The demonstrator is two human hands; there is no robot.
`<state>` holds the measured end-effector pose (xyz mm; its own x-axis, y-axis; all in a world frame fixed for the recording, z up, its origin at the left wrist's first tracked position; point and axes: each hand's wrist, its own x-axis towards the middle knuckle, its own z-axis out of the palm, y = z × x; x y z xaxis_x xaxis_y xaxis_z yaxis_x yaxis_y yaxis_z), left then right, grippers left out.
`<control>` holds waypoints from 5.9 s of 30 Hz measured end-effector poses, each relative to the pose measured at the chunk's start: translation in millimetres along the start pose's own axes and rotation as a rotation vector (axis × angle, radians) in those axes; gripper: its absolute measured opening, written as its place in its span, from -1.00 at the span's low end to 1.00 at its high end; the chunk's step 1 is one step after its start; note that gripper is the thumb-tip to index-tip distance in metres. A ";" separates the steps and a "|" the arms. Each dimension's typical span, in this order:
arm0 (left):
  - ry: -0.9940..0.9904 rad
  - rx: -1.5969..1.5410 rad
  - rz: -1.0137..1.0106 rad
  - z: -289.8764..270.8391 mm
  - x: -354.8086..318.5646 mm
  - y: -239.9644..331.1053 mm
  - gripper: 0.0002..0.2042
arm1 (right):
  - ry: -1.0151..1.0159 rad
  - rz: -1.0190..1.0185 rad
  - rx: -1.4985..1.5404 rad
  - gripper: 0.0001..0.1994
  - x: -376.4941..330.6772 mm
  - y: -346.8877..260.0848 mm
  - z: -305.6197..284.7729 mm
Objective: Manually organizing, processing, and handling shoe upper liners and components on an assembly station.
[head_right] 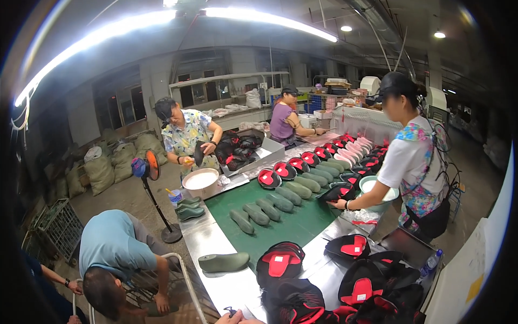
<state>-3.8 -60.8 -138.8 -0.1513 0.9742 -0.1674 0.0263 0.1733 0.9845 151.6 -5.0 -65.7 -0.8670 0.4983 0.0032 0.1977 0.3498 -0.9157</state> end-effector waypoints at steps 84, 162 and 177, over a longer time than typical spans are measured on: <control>-0.051 -0.074 0.165 16.7 9.9 102.8 -0.34 | 0.707 0.098 0.980 -0.77 16.4 14.5 -8.8; 0.099 0.454 0.449 23.9 16.9 123.0 -0.79 | 0.943 -0.059 0.413 -0.84 11.3 -1.1 -10.7; -0.044 -0.185 0.035 20.2 20.8 107.3 -0.93 | 0.842 -0.234 0.860 -0.85 11.4 -6.3 -14.2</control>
<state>15.8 -19.0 -37.7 -0.1099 0.9852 -0.1313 -0.1519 0.1139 0.9818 146.9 9.8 -54.2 -0.2115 0.9626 0.1696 -0.5663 0.0208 -0.8239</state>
